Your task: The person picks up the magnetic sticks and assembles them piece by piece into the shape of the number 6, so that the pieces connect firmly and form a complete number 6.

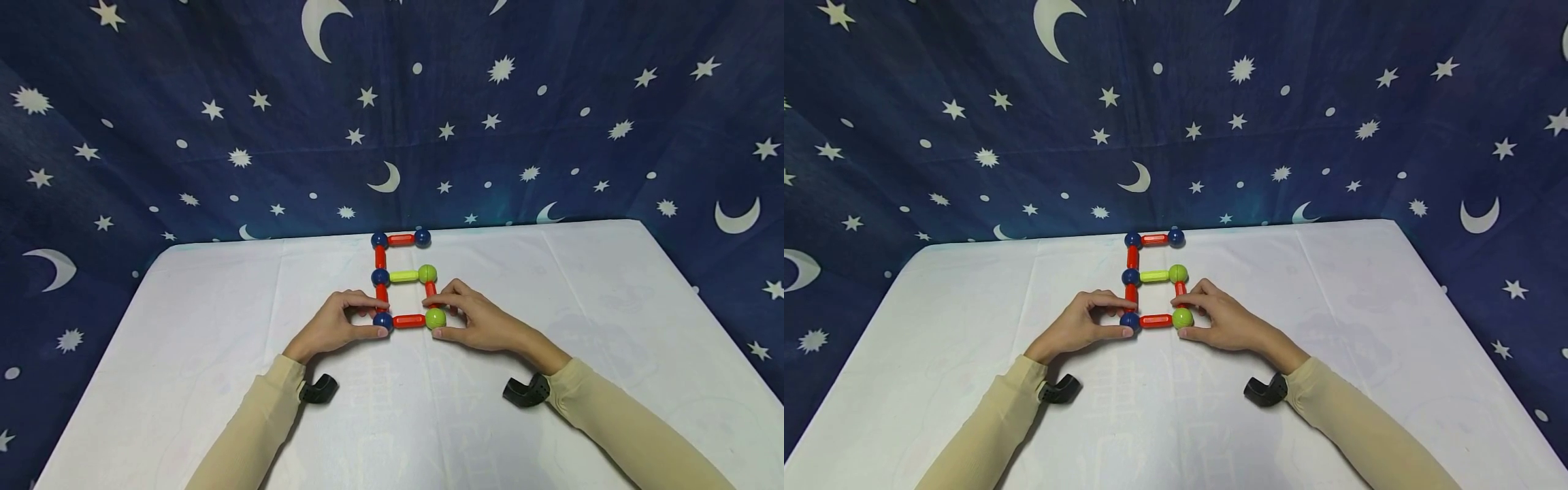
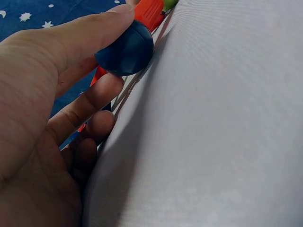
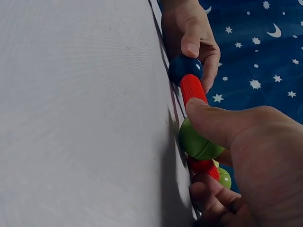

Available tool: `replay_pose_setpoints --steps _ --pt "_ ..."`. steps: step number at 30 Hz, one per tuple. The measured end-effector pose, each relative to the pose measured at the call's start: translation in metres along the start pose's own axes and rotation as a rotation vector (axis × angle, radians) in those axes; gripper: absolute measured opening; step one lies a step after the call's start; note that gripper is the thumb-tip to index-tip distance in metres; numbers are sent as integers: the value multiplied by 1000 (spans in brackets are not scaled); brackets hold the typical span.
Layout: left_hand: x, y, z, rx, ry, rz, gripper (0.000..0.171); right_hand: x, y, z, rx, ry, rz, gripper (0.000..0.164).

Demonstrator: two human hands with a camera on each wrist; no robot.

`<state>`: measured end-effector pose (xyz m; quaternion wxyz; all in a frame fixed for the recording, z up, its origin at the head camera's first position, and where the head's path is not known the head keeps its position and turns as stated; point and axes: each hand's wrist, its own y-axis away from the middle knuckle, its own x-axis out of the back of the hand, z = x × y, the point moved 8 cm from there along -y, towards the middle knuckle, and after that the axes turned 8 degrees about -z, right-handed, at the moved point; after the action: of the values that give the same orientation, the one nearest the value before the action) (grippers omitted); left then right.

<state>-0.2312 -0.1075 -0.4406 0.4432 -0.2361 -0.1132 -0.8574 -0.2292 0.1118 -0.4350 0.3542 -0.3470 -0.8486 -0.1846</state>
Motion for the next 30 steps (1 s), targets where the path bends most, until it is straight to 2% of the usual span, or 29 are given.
replay_pose_setpoints --steps 7,12,15,17,25,30 --pt "0 -1 1 5 -8 -2 40 10 0 4 36 -66 41 50" --pt "0 -1 0 19 0 -2 41 28 -9 16 57 -159 199 39" --pt "0 0 -1 28 6 2 41 35 -18 24 36 -171 298 39" --pt "1 -1 -1 25 4 3 41 38 -24 26 12 -152 334 39" --pt "1 -1 -1 19 -6 4 40 38 -38 25 -102 -98 331 29" --pt "0 0 0 9 7 7 40 36 -37 25 -155 -101 308 31"
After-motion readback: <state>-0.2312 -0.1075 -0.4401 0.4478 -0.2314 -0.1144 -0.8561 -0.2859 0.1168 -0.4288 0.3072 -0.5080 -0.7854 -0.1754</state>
